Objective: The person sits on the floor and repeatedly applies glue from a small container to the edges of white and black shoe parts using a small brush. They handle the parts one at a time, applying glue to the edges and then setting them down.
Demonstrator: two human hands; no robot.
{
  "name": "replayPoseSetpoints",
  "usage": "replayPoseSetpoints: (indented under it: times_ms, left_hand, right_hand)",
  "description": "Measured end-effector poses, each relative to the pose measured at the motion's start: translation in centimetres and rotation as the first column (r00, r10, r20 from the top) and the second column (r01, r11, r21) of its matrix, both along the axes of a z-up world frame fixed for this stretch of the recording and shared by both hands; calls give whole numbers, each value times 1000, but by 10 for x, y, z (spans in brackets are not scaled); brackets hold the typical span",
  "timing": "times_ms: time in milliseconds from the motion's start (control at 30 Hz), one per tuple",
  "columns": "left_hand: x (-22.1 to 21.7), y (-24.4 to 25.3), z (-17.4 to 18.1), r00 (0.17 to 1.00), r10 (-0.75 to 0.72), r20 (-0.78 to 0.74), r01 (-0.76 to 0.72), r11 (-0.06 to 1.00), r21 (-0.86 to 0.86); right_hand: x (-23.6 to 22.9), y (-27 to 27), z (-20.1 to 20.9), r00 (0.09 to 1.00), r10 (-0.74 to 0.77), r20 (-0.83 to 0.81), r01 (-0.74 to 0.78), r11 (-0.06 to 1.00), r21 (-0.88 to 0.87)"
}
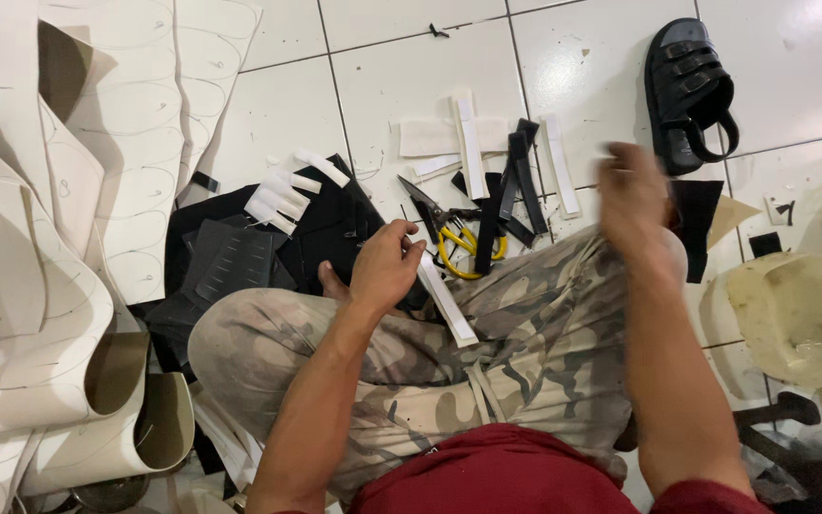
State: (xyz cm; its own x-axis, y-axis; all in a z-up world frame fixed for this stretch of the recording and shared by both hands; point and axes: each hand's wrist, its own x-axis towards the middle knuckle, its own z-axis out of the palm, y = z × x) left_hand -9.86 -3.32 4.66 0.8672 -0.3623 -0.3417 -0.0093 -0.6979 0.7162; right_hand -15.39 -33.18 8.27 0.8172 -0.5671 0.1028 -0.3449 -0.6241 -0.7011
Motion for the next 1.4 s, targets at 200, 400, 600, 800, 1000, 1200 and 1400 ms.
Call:
replayPoseSetpoints:
  times_ms: [200,400,600,800,1000,1200,1400]
  left_hand:
    - [10,5,-18,998,-34,-46,42,983,178]
    - [13,-7,-2,996,-51,-67,59,991,118]
    - [9,-10,-11,997,-16,-76,16,1000,-6]
    - [6,-16,0,987,77,-140,-126,912,-390]
    - [3,-19,-5,880,104,-464,-421,624,-659]
    - [3,-15,-5,759,44,-650,-553,570,-608]
    - [-16,-15,0,589,-192,-785,-568,592,-572]
  right_hand:
    - [60,-3,-105,847,146,-511,-178,984,-12]
    - [67,-15,-136,775,165,-610,-196,980,16]
    - [58,-9,-113,882,67,-467,-68,998,16]
    - [17,58,7,976,176,-125,-82,838,540]
    - [-15,92,-46,934,355,49,-252,556,792]
    - [-24,109,-26,882,468,-52,-251,561,789]
    - [-41,112,17,851,526,12,-381,601,703]
